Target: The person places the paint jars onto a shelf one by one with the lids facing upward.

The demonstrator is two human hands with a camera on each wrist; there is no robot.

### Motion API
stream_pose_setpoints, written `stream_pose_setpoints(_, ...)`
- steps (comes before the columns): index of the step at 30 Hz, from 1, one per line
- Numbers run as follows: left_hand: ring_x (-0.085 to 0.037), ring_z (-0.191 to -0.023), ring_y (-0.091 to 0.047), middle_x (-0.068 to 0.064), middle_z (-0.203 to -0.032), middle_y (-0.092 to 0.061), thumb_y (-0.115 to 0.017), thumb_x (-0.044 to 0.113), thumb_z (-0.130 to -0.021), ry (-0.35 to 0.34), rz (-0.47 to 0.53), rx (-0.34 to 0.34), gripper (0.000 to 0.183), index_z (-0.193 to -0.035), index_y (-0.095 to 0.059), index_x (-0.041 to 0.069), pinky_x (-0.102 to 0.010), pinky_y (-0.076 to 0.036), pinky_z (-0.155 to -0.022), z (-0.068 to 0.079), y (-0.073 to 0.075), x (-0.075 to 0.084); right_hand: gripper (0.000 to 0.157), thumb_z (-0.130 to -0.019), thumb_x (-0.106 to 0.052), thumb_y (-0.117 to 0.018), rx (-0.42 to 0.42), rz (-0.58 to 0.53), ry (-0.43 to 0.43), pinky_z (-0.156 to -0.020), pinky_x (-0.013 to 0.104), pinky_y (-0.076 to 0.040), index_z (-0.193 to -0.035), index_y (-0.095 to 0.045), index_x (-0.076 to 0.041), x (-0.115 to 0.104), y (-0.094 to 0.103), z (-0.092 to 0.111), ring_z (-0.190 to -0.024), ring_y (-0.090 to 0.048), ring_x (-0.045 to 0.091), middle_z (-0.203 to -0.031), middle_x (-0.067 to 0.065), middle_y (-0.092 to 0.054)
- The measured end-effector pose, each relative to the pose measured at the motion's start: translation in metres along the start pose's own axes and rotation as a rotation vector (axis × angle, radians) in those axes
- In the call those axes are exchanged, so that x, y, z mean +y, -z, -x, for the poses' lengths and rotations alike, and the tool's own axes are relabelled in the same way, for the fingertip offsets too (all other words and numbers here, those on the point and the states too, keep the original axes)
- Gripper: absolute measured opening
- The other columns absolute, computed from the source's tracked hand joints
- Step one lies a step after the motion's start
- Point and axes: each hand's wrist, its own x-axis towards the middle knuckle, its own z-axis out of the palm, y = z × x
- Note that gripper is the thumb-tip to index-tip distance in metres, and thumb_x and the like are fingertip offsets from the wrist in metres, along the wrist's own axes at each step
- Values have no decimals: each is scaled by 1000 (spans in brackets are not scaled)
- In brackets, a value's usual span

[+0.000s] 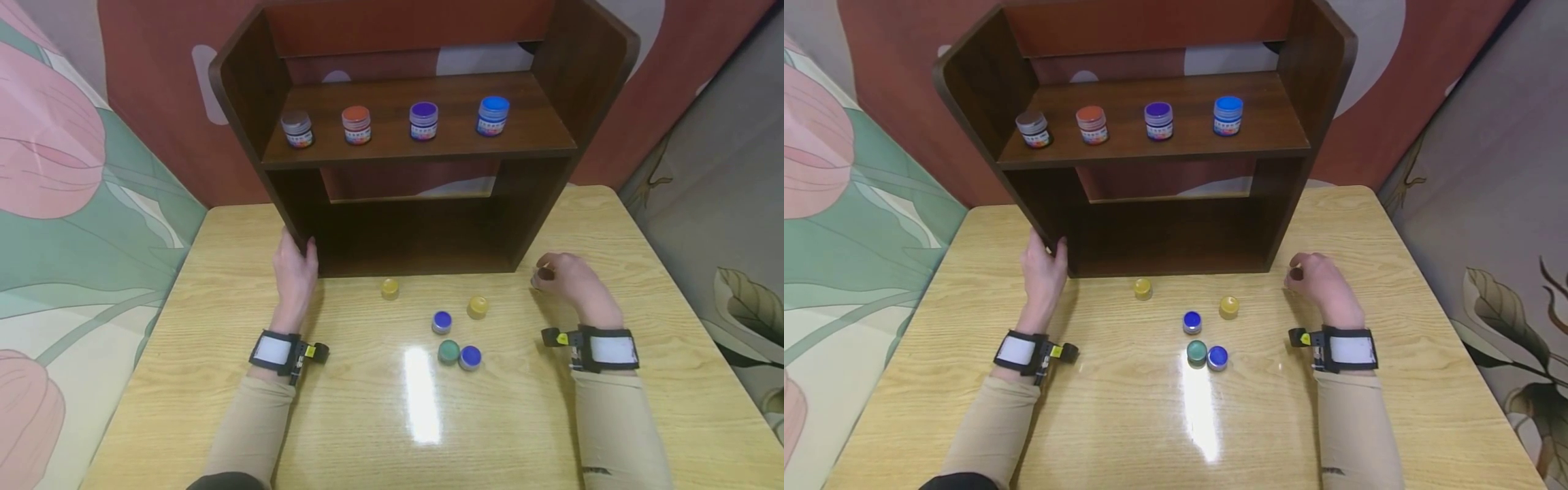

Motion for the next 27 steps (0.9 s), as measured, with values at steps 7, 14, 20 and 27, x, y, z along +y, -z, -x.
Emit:
stream_pose_setpoints(7,-44,-112,-65,-27,-120,-67,-62,13,-97,16,0,-11,37,-129,-53,-4,-53,-54,-95,0,-1,-2,29,-90,-14,-68,31,8,35,-89,57,-49,-111,-67,5,1,-4,-1,-98,-61,38,-102,23,-69)
stream_pose_setpoints(14,-45,-112,-65,-28,-120,-66,-61,13,-98,7,0,-6,38,-130,-53,-5,-54,-54,-95,0,0,-2,27,-91,-14,-68,37,9,13,-92,58,-48,-111,-67,4,0,-6,-3,-102,-60,39,-107,24,-68)
stream_pose_setpoints(20,-44,-112,-65,-28,-119,-67,-61,13,-98,12,4,-10,37,-128,-53,-5,-53,-54,-95,-1,-1,-3,32,-90,-14,-69,21,9,2,-90,57,-49,-115,-65,6,1,-6,-3,-100,-60,38,-106,25,-68)
stream_pose_setpoints(27,-43,-113,-65,-27,-120,-66,-62,12,-97,24,12,-15,37,-129,-53,-5,-53,-54,-96,-1,-1,-2,37,-91,-16,-68,2,14,-6,-92,59,-49,-120,-62,8,3,-7,-4,-104,-61,41,-111,27,-67)
